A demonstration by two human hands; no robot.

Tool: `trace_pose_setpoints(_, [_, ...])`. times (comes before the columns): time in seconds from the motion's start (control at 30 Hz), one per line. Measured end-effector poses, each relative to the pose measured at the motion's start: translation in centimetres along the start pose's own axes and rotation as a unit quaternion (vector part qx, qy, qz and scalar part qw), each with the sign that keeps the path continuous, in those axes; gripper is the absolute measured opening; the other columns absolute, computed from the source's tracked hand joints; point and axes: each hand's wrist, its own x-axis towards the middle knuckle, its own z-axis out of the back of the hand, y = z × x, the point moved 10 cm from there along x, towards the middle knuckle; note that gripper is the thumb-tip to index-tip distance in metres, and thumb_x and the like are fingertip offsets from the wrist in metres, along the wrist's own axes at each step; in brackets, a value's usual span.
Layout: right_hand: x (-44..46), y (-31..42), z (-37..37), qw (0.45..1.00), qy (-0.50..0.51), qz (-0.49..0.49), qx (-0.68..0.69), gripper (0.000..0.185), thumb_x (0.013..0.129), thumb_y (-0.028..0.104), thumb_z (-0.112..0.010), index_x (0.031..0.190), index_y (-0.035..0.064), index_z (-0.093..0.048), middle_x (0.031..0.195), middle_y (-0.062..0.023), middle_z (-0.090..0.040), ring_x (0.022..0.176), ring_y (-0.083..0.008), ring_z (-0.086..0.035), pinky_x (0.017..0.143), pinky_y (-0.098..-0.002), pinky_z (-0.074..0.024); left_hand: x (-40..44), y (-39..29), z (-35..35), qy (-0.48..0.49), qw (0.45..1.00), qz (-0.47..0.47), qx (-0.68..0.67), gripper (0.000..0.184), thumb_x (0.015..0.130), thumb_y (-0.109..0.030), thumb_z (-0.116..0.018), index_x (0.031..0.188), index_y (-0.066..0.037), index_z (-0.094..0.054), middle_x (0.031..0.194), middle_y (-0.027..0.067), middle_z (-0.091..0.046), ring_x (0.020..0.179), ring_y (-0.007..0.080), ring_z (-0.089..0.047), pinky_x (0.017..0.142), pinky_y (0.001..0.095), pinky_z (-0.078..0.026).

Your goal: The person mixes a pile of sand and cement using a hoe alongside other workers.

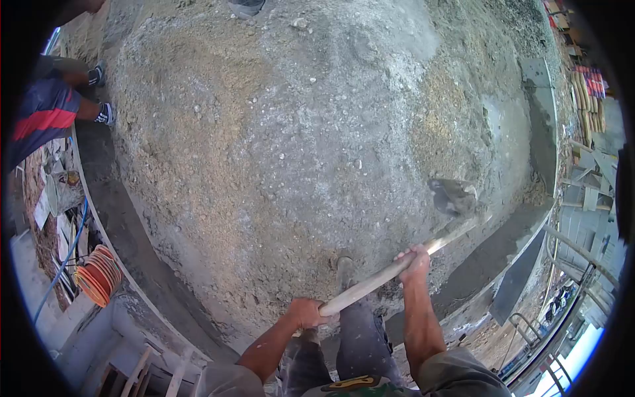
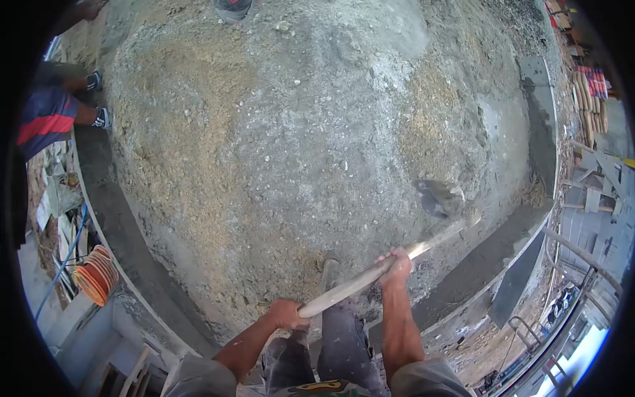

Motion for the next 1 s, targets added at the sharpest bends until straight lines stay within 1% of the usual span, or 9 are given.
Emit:
trace_pose_setpoints(0.2, [2.4,23.3,-30.8,0.91,0.236,0.31,-0.143,0.014,0.081,0.013,-0.052,0.091,0.0036,-0.049,0.07,-0.0053,-0.049,0.056,-0.0162,-0.051,0.051,-0.0308,-0.0479,10.4,-12.3,26.0,-0.251,0.947,-0.152,-0.129,0.059,0.066,-0.061,-0.063,0.101,-0.014,-0.065,0.084,0.0125,-0.066,0.081,0.0297,-0.063,0.078,0.0378,-0.048])
trace_pose_setpoints(0.33, [6.6,23.9,-51.4,0.849,0.406,0.3,-0.155,0.022,0.083,0.013,-0.054,0.096,-0.0017,-0.045,0.072,-0.0074,-0.049,0.058,-0.0174,-0.052,0.053,-0.0321,-0.0511,8.8,-8.7,40.8,-0.455,0.879,-0.094,-0.107,0.058,0.064,-0.059,-0.067,0.095,-0.009,-0.066,0.072,0.0127,-0.065,0.068,0.0298,-0.064,0.063,0.0382,-0.049])
trace_pose_setpoints(0.4, [9.1,16.4,-56.5,0.858,0.406,0.237,-0.21,0.017,0.082,0.017,-0.055,0.086,0.0048,-0.043,0.065,-0.0073,-0.049,0.053,-0.0179,-0.052,0.05,-0.0323,-0.0498,5.8,-4.5,40.5,-0.463,0.873,-0.016,-0.149,0.059,0.064,-0.058,-0.067,0.094,-0.007,-0.065,0.071,0.0128,-0.065,0.066,0.0292,-0.063,0.063,0.0386,-0.049])
trace_pose_setpoints(0.47, [8.2,6.5,-55.5,0.874,0.372,0.168,-0.263,0.02,0.079,0.009,-0.055,0.09,-0.0056,-0.047,0.069,-0.0101,-0.05,0.049,-0.0203,-0.053,0.046,-0.0352,-0.0502,3.8,-0.8,35.7,-0.42,0.877,0.066,-0.225,0.057,0.066,-0.054,-0.069,0.091,-0.002,-0.064,0.067,0.0117,-0.064,0.063,0.0246,-0.063,0.061,0.0363,-0.049])
trace_pose_setpoints(0.53, [7.5,-1.0,-52.3,0.841,0.341,0.131,-0.4,0.015,0.076,0.012,-0.055,0.087,0.003,-0.049,0.064,-0.0056,-0.05,0.045,-0.0173,-0.05,0.044,-0.0332,-0.0474,2.9,-0.4,27.6,-0.387,0.823,0.065,-0.41,0.052,0.068,-0.047,-0.072,0.088,0.001,-0.063,0.06,0.0077,-0.059,0.056,0.0162,-0.058,0.053,0.0309,-0.045])
trace_pose_setpoints(0.67, [4.1,-13.5,-42.4,0.811,0.313,0.092,-0.485,0.015,0.072,0.005,-0.055,0.082,-0.0058,-0.058,0.066,-0.0119,-0.052,0.047,-0.0227,-0.053,0.043,-0.0344,-0.0486,-2.6,0.7,13.7,-0.308,0.685,0.083,-0.655,0.04,0.072,-0.035,-0.074,0.082,0.002,-0.061,0.053,0.0009,-0.05,0.044,0.0072,-0.045,0.041,0.0244,-0.034])
trace_pose_setpoints(0.73, [-0.8,-17.6,-35.5,0.819,0.28,0.041,-0.499,0.017,0.07,0.007,-0.056,0.081,-0.0065,-0.057,0.065,-0.0116,-0.052,0.045,-0.0224,-0.051,0.043,-0.035,-0.0486,-6.4,3.2,6.4,-0.275,0.754,0.147,-0.578,0.057,0.07,-0.049,-0.069,0.084,0.005,-0.062,0.06,0.0109,-0.059,0.053,0.0187,-0.056,0.054,0.0323,-0.045])
trace_pose_setpoints(0.87, [-6.0,-30.1,-20.0,0.816,0.289,-0.043,-0.498,0.016,0.07,0.008,-0.056,0.08,-0.0056,-0.057,0.062,-0.0098,-0.051,0.044,-0.0198,-0.05,0.04,-0.0335,-0.0469,-14.3,5.8,-10.3,-0.295,0.749,0.217,-0.552,0.06,0.07,-0.052,-0.067,0.085,0.006,-0.062,0.063,0.015,-0.06,0.06,0.0229,-0.06,0.059,0.0356,-0.048])
trace_pose_setpoints(1.0, [-13.7,-42.4,2.7,0.816,0.246,-0.091,-0.516,0.018,0.07,0.011,-0.064,0.074,-0.0047,-0.057,0.06,-0.0081,-0.054,0.046,-0.017,-0.054,0.04,-0.0326,-0.0472,-23.0,9.1,-32.7,-0.136,0.79,0.361,-0.476,0.062,0.065,-0.053,-0.066,0.098,-0.001,-0.061,0.086,0.0192,-0.065,0.083,0.0318,-0.064,0.07,0.0387,-0.05])
